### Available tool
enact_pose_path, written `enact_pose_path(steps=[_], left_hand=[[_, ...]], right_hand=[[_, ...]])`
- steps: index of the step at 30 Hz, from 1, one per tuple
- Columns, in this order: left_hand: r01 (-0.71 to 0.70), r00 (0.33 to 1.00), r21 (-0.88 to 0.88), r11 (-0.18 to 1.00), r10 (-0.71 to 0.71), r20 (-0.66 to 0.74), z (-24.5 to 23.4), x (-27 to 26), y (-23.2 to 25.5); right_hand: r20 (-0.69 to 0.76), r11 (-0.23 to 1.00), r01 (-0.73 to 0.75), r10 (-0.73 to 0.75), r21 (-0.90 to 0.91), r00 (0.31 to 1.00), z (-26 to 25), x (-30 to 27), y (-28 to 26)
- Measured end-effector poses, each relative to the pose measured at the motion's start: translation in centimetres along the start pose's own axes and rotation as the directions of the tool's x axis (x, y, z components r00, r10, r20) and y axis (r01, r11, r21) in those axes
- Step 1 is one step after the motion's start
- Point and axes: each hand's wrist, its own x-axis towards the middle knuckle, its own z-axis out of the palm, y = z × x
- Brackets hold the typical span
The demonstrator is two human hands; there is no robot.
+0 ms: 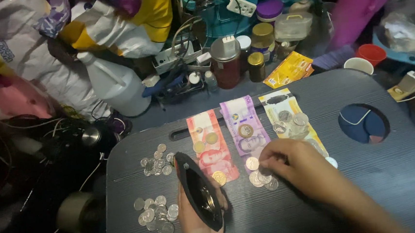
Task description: The recorder is sorting various coins and banknotes (Philippine Peso) on a table.
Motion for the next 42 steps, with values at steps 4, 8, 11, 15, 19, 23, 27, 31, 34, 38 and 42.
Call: enact_pose_path(steps=[4, 8, 11, 15, 19, 23, 27, 31, 34, 38, 42], left_hand=[[0.005, 1.0, 0.017, 1.0, -0.006, 0.02, -0.3, -0.2, -0.1], [-0.04, 0.998, 0.012, 0.999, 0.039, 0.047, -0.1, -0.3, -0.1], [-0.05, 0.997, -0.001, 0.999, 0.05, 0.059, -0.6, -0.1, -0.5], [-0.094, 0.991, 0.01, 0.996, 0.092, 0.1, -0.8, -0.2, -0.6], [-0.146, 0.975, -0.007, 0.989, 0.145, 0.168, -0.5, -0.4, -0.6], [-0.149, 0.974, 0.01, 0.989, 0.145, 0.175, -0.3, -0.5, -0.5], [-0.105, 0.986, 0.007, 0.994, 0.104, 0.129, -0.6, -0.2, -0.6], [-0.042, 0.996, -0.011, 0.999, 0.042, 0.079, 0.0, -0.3, -0.3], [0.025, 1.0, -0.029, 0.999, -0.025, -0.01, -0.1, -0.5, -0.3], [-0.074, 0.97, -0.072, 0.995, 0.089, 0.226, -0.5, -0.1, -0.6], [-0.091, 0.994, -0.146, 0.985, 0.098, 0.044, 1.0, -0.6, -0.1]], right_hand=[[-0.028, 0.986, 0.159, -0.161, -0.04, 0.987, -1.0, 0.8, 3.1], [-0.269, 0.969, 0.195, -0.231, -0.154, 0.935, -1.1, 0.8, 2.6], [-0.301, 0.949, 0.184, -0.259, -0.256, 0.918, -0.8, 0.6, 2.3], [-0.231, 0.925, 0.223, -0.299, -0.307, 0.926, -1.4, 0.6, 1.9], [-0.072, 0.981, -0.001, -0.013, -0.193, 0.997, -1.8, 0.4, 1.5], [-0.016, 0.98, 0.136, -0.139, -0.143, 0.99, -1.0, 0.4, 2.8], [0.001, 0.908, 0.324, -0.336, -0.265, 0.942, -0.7, 0.5, 3.1], [0.031, 0.899, 0.304, -0.31, -0.315, 0.95, -1.0, 0.2, 1.8], [0.0, 0.925, 0.275, -0.285, -0.262, 0.958, -1.0, 0.1, 1.4], [-0.175, 0.9, 0.409, -0.432, -0.152, 0.885, -1.3, -1.4, -2.2], [-0.209, 0.748, 0.664, -0.648, 0.008, 0.733, 1.4, -4.0, -7.4]])
